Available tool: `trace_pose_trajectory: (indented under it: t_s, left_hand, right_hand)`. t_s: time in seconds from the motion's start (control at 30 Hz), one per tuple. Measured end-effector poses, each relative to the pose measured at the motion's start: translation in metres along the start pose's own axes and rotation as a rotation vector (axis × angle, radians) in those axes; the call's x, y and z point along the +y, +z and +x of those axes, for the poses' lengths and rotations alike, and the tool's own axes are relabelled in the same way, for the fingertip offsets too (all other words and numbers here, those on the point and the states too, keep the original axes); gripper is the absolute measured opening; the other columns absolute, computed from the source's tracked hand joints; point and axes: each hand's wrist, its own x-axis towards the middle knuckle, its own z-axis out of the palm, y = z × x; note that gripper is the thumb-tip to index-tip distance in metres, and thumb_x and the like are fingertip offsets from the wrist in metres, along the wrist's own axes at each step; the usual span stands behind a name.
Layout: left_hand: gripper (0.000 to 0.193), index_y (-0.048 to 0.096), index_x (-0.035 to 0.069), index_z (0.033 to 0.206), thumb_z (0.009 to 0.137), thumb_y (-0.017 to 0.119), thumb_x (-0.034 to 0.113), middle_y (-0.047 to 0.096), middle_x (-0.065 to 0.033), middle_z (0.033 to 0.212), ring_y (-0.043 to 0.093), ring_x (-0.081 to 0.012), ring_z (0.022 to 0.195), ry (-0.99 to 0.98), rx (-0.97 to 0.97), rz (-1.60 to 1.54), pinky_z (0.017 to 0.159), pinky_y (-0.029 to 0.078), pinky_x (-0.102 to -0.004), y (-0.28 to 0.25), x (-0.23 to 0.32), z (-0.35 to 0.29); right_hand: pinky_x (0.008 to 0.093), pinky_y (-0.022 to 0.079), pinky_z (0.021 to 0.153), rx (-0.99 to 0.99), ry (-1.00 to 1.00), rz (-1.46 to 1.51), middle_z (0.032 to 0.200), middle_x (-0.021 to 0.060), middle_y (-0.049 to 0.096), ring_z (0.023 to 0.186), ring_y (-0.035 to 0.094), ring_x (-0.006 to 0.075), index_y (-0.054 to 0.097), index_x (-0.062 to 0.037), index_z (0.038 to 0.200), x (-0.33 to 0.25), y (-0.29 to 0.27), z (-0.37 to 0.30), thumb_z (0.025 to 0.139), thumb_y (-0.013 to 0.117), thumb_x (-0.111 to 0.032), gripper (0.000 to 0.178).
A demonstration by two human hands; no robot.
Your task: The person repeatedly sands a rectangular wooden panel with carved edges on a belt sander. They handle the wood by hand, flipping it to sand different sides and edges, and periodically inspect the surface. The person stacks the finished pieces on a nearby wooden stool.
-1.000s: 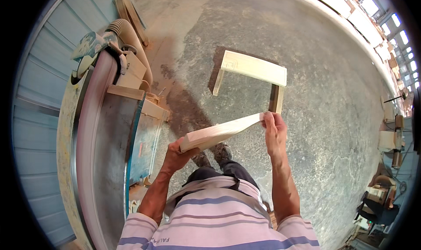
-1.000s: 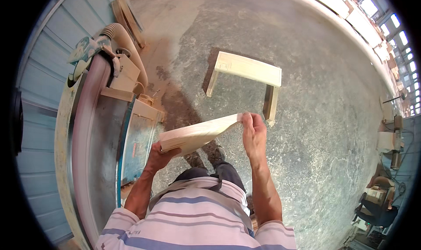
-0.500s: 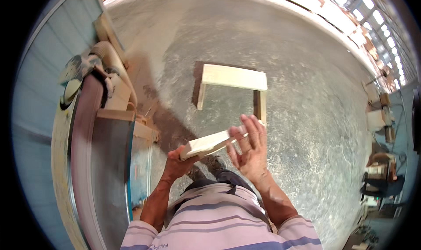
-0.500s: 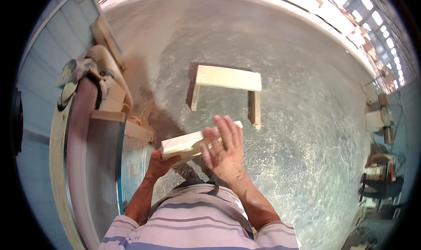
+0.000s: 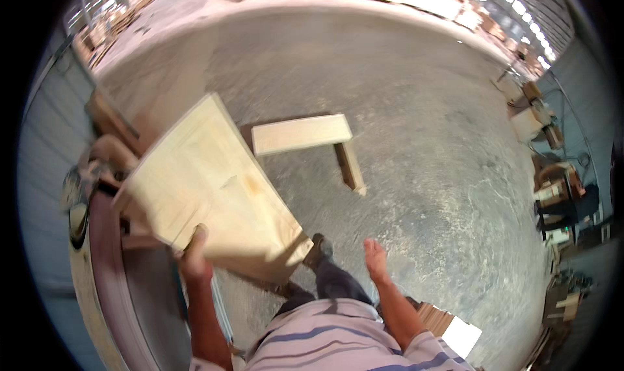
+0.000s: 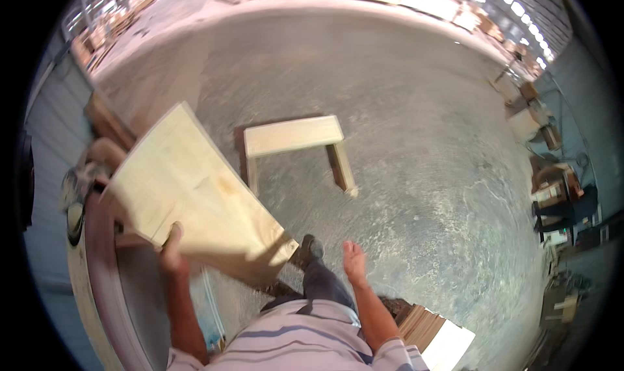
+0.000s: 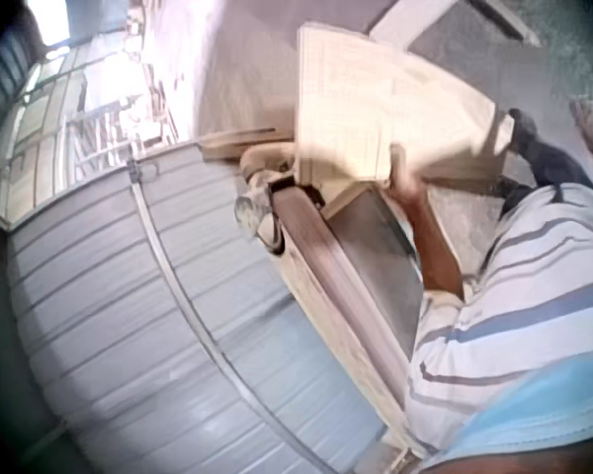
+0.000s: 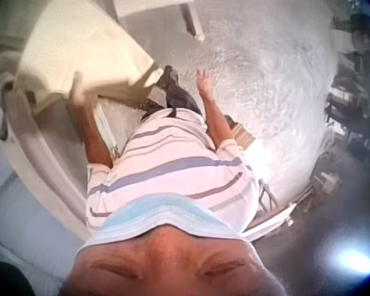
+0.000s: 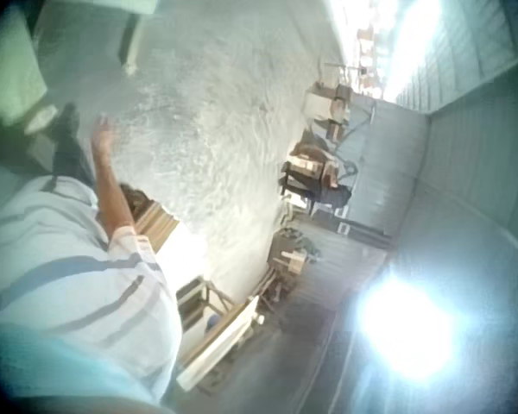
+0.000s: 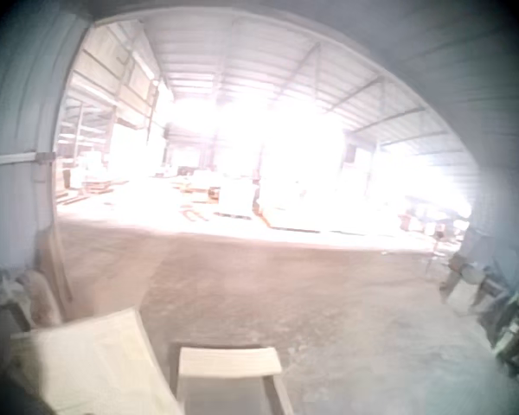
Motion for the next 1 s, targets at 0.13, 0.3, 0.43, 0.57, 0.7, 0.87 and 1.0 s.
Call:
trace_pose_trajectory:
  t_s: [0.13,0.3,0.43,0.57,0.7,0.87,1.0]
  left_hand:
    - [0.043,0.050,-0.002,0.121,0.085,0.060,0.019,0.054,-0.0118,0.119,0.052,-0.0232,0.109,-0.213,-0.008,-0.249,0.093,0.042,-0.0372,0.017,0.019,0.014]
    - [0.063,0.034,0.000,0.135,0.086,0.057,0.032,0.038,-0.0155,0.136,0.039,-0.0273,0.124,-0.087,-0.091,-0.106,0.103,0.032,-0.0438,0.047,0.008,0.033]
    - [0.058,0.036,-0.005,0.132,0.080,0.058,0.011,0.034,-0.0168,0.138,0.037,-0.0277,0.125,0.383,-0.315,0.332,0.102,0.035,-0.0378,0.080,0.009,0.030]
    - [0.056,0.041,0.000,0.130,0.081,0.059,0.021,0.040,-0.0157,0.134,0.040,-0.0284,0.121,0.179,-0.158,0.249,0.099,0.037,-0.0409,0.128,0.010,0.086]
    - [0.051,0.048,0.000,0.126,0.087,0.058,0.031,0.047,-0.0163,0.129,0.044,-0.0315,0.117,-0.137,-0.012,-0.305,0.098,0.037,-0.0434,0.176,0.067,0.114]
    - [0.049,0.049,-0.003,0.123,0.089,0.053,0.032,0.054,-0.0178,0.120,0.050,-0.0311,0.108,-0.129,-0.140,-0.334,0.097,0.038,-0.0408,0.230,0.082,0.164]
    - [0.049,0.049,-0.003,0.123,0.090,0.052,0.033,0.054,-0.0180,0.120,0.051,-0.0310,0.107,-0.097,-0.201,-0.044,0.096,0.038,-0.0409,0.234,0.046,0.211]
  right_hand:
    - [0.0394,0.041,0.067,0.105,0.042,-0.079,0.074,0.0171,0.056,0.072,0.052,0.0209,0.057,0.0041,0.084,0.083,0.045,0.045,0.093,0.041,-0.047,0.054]
    - [0.0408,0.040,0.082,0.061,0.192,0.331,0.098,0.0221,0.061,0.094,0.055,0.0301,0.059,0.0043,0.100,0.070,0.063,0.095,0.091,0.036,-0.054,0.064]
    - [0.0363,0.035,0.097,0.055,0.583,0.668,0.121,0.0212,0.053,0.114,0.049,0.0299,0.051,0.0058,0.120,0.033,0.055,0.134,0.091,0.032,-0.057,0.072]
    - [0.0326,0.032,0.101,0.129,0.404,1.226,0.129,0.0109,0.049,0.115,0.047,0.0240,0.042,0.0008,0.131,0.045,0.039,0.161,0.094,0.030,-0.053,0.066]
    - [0.0324,0.034,0.099,0.330,0.606,1.202,0.128,0.0125,0.050,0.115,0.047,0.0227,0.045,0.0022,0.128,0.013,0.021,0.189,0.092,0.036,-0.054,0.067]
    - [0.0322,0.036,0.095,0.511,0.547,1.263,0.123,0.0152,0.054,0.111,0.051,0.0226,0.050,0.0041,0.124,0.004,-0.026,0.213,0.089,0.040,-0.056,0.070]
    - [0.0321,0.037,0.094,0.565,0.604,1.086,0.120,0.0164,0.055,0.110,0.052,0.0230,0.054,0.0057,0.119,0.011,-0.030,0.230,0.090,0.039,-0.056,0.070]
